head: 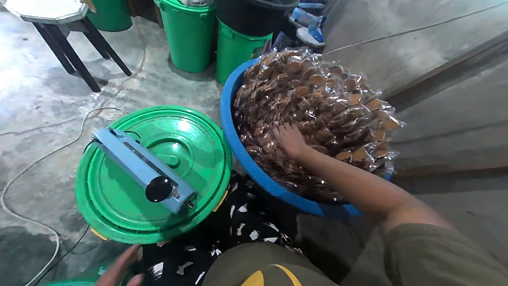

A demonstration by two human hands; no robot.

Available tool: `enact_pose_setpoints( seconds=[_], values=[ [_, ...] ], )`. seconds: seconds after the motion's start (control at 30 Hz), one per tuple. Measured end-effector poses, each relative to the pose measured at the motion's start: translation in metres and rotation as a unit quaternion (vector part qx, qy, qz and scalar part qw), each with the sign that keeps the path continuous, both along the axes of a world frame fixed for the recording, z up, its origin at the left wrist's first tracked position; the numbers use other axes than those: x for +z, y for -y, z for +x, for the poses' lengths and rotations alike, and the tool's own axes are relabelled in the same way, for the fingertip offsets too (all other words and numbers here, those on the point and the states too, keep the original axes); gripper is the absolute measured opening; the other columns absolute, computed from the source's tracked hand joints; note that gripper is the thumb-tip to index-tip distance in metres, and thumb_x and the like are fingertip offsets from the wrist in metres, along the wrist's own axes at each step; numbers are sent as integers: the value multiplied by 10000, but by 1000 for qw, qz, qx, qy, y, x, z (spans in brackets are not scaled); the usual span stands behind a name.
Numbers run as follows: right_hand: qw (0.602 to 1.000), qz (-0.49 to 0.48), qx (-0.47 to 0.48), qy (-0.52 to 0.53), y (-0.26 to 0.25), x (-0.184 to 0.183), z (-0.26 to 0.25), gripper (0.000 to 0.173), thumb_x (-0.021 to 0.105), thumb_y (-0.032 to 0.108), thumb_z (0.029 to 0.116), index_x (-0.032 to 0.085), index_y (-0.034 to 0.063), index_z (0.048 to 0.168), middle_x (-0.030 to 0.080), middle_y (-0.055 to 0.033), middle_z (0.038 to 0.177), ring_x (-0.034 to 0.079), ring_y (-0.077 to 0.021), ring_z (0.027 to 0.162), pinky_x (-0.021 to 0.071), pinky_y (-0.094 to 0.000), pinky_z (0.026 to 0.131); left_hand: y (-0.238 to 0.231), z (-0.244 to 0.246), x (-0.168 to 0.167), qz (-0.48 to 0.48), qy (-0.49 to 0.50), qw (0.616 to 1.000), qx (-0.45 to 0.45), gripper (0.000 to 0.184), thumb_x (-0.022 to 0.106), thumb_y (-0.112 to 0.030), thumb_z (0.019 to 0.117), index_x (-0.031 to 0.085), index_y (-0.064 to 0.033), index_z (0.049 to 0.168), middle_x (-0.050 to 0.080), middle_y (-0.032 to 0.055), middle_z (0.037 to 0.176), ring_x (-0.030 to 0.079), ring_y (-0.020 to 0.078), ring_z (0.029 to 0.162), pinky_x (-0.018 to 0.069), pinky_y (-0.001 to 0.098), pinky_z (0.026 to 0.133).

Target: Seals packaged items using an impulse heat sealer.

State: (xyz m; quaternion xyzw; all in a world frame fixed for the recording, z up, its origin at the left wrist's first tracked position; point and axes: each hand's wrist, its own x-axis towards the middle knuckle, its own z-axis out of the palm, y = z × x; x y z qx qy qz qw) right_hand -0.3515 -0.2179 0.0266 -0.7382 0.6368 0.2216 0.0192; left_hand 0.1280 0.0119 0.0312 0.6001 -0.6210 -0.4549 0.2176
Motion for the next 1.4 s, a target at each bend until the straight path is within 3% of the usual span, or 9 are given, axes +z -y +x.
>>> enact_pose_setpoints(
  seconds=[0.1, 0.2, 0.3, 0.5, 0.67, 0.83, 0.97, 1.07, 1.4],
  values=[
    [974, -78, -111, 181, -18, 28, 13, 563, 742, 192, 935, 509, -25, 1399, 579, -285, 1339, 522, -476, 1298, 439, -618, 1055, 29, -67, 0, -37, -206, 975, -76, 532, 501, -305, 1059, 485, 85, 1420, 640, 169, 1308, 632, 184, 1196, 517, 370, 1035],
    [860, -200, -99, 459, -71, 38, 76, 432, 739, 210, 910, 647, -16, 1266, 593, -252, 1286, 614, -339, 1165, 546, -458, 967, 46, -130, -15, 22, -396, 916, -56, 901, 493, -617, 989, 151, -63, 1612, 499, 83, 1526, 574, 228, 1319, 537, 439, 1048],
    [748, -82, -46, 657, -130, 21, 151, 349, 683, 146, 920, 682, -68, 1195, 638, -228, 1196, 633, -250, 1108, 541, -368, 959, 60, -158, -34, 15, -422, 906, 28, 1024, 421, -707, 967, -68, -83, 1615, 373, 80, 1585, 485, 142, 1377, 480, 370, 1104],
    [644, 266, -174, 696, -130, 9, 202, 146, 519, 28, 1028, 590, -89, 1081, 596, -58, 948, 585, -46, 813, 526, -225, 769, 40, -133, -57, -8, -370, 905, 211, 949, 694, -638, 831, 331, -33, 1466, 589, -26, 1210, 634, -12, 970, 569, 205, 820],
    [723, 273, -173, 610, -85, -3, 245, 195, 496, 59, 1052, 585, -96, 1130, 575, -50, 869, 536, -62, 701, 492, -240, 675, 52, -92, -48, 41, -355, 886, 295, 586, 585, -148, 917, 389, -44, 1460, 580, 100, 1260, 647, 146, 984, 579, 324, 778],
    [713, 123, -134, 678, -30, 14, 274, 176, 465, 34, 1065, 585, -91, 1091, 638, -122, 947, 640, -121, 826, 553, -286, 808, 101, -60, -72, -34, -187, 915, 357, 612, 619, -142, 964, 373, -8, 1509, 481, 289, 1414, 543, 359, 1264, 488, 482, 1026],
    [871, 188, 132, 434, -29, 53, 296, 554, 546, 261, 1063, 410, 17, 1541, 420, -221, 1567, 496, -345, 1387, 437, -499, 1121, 132, -39, -63, -55, -179, 914, 361, 608, 619, -160, 996, 357, -26, 1528, 480, 299, 1417, 555, 385, 1239, 497, 504, 1004],
    [938, 188, 158, 243, -48, 42, 320, 765, 587, 269, 1017, 186, 90, 1644, 215, -274, 1657, 364, -436, 1472, 375, -586, 1137, 144, -28, -59, -38, -142, 927, 345, 619, 634, -182, 1002, 359, -72, 1546, 438, 296, 1463, 521, 413, 1282, 476, 534, 1028],
    [881, -22, 194, 430, -67, -13, 294, 556, 614, 299, 956, 567, 71, 1461, 506, -261, 1500, 611, -388, 1266, 547, -493, 966, 138, -17, -71, -78, -243, 833, 490, 599, 523, -186, 1049, 236, -51, 1557, 582, 150, 1116, 612, 119, 803, 542, 305, 699]
  ],
)
